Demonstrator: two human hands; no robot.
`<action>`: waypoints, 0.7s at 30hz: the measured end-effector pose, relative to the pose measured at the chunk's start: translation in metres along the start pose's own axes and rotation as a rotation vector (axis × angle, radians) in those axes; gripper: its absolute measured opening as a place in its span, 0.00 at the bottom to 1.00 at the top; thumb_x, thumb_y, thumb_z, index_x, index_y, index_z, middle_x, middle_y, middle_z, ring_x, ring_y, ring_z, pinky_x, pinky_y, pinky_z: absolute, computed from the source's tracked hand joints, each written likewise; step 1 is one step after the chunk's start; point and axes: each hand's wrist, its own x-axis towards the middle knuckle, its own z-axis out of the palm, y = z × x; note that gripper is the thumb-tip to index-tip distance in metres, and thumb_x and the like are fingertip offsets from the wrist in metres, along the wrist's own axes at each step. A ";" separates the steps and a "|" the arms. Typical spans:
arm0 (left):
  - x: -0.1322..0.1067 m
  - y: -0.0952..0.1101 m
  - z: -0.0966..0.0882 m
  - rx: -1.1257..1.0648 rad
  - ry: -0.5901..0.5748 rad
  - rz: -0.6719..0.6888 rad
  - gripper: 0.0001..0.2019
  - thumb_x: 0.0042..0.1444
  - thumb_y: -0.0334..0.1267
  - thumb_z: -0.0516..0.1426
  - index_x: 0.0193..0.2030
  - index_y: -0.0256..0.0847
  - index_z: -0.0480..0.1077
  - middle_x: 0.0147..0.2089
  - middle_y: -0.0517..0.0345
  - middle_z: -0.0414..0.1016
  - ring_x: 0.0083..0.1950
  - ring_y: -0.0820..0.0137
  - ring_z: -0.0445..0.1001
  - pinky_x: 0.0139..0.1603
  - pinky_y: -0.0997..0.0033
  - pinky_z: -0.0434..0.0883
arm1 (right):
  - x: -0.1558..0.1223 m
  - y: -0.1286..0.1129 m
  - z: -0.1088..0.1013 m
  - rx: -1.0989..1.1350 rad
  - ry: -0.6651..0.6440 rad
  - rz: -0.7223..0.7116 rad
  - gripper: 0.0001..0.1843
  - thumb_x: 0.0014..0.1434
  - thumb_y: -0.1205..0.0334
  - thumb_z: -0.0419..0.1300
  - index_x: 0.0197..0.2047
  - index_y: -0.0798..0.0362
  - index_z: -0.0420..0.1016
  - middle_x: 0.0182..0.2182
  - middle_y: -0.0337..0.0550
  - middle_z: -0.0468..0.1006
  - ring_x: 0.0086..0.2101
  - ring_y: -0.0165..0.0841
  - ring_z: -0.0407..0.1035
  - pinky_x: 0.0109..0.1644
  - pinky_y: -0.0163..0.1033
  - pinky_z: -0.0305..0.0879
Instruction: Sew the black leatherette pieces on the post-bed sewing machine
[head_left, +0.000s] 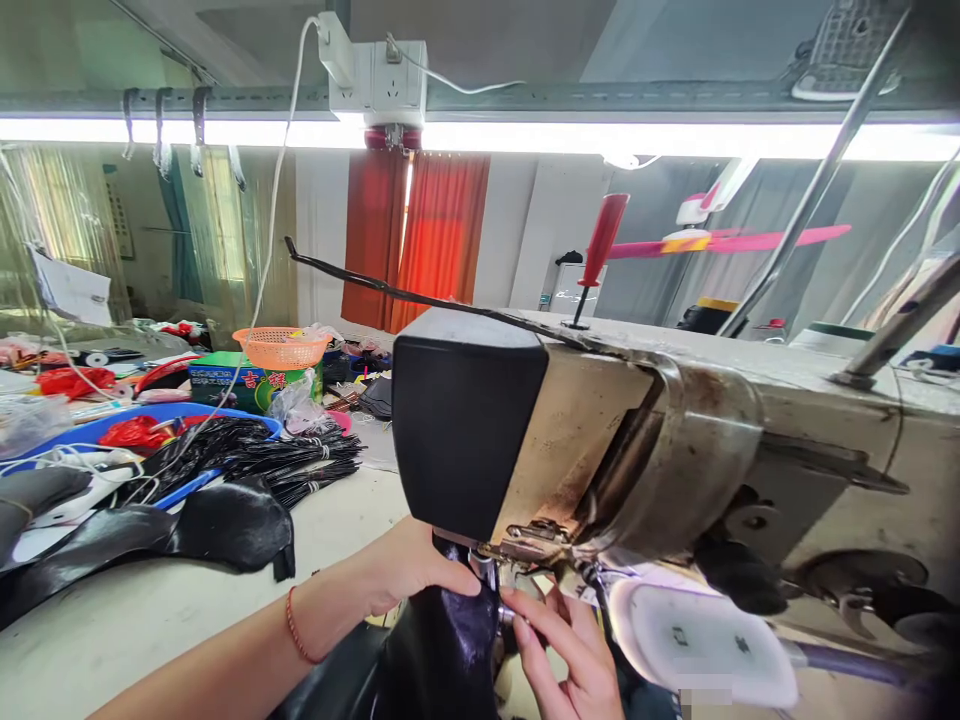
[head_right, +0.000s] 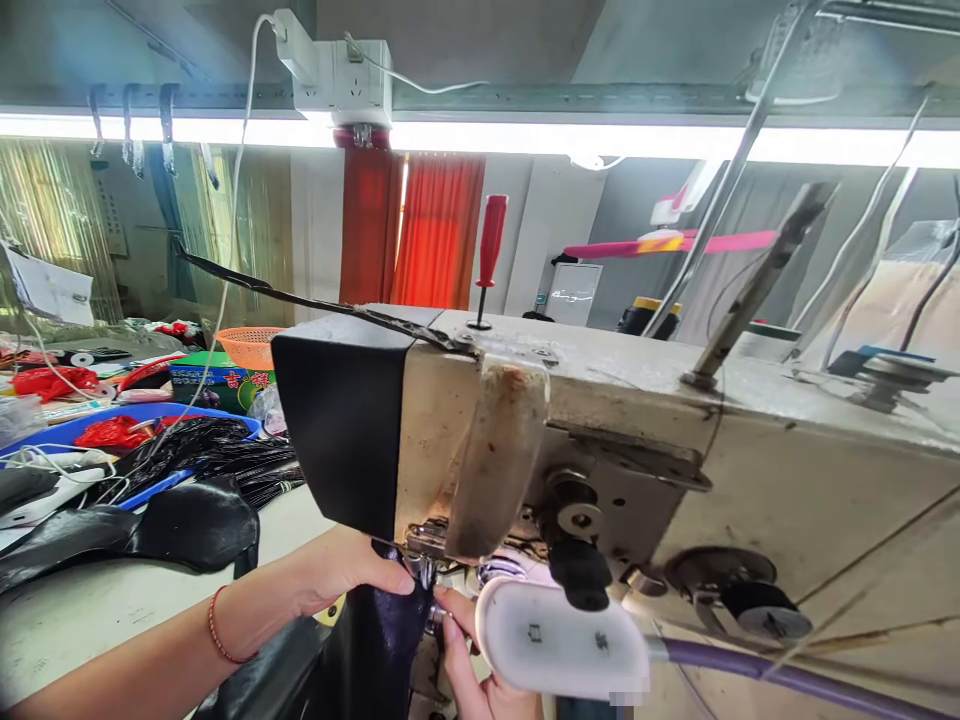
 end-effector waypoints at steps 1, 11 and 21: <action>0.000 0.002 0.000 -0.001 0.005 -0.001 0.14 0.33 0.29 0.65 0.32 0.40 0.79 0.36 0.60 0.82 0.48 0.59 0.75 0.60 0.57 0.65 | -0.002 0.003 0.001 -0.038 -0.031 -0.040 0.12 0.59 0.57 0.61 0.45 0.41 0.83 0.36 0.49 0.79 0.35 0.43 0.77 0.35 0.48 0.77; 0.003 -0.002 0.007 -0.103 0.028 0.110 0.08 0.36 0.36 0.68 0.27 0.40 0.79 0.31 0.57 0.82 0.45 0.57 0.77 0.58 0.55 0.69 | -0.007 0.011 0.003 -0.107 -0.085 -0.096 0.13 0.62 0.58 0.58 0.47 0.45 0.81 0.36 0.50 0.79 0.36 0.42 0.77 0.35 0.47 0.77; 0.003 0.000 0.010 -0.134 0.015 0.172 0.11 0.36 0.42 0.70 0.25 0.38 0.78 0.26 0.56 0.79 0.42 0.55 0.78 0.56 0.53 0.71 | -0.001 0.006 0.001 -0.052 -0.051 -0.109 0.12 0.62 0.59 0.59 0.46 0.46 0.82 0.32 0.46 0.79 0.28 0.34 0.76 0.32 0.38 0.76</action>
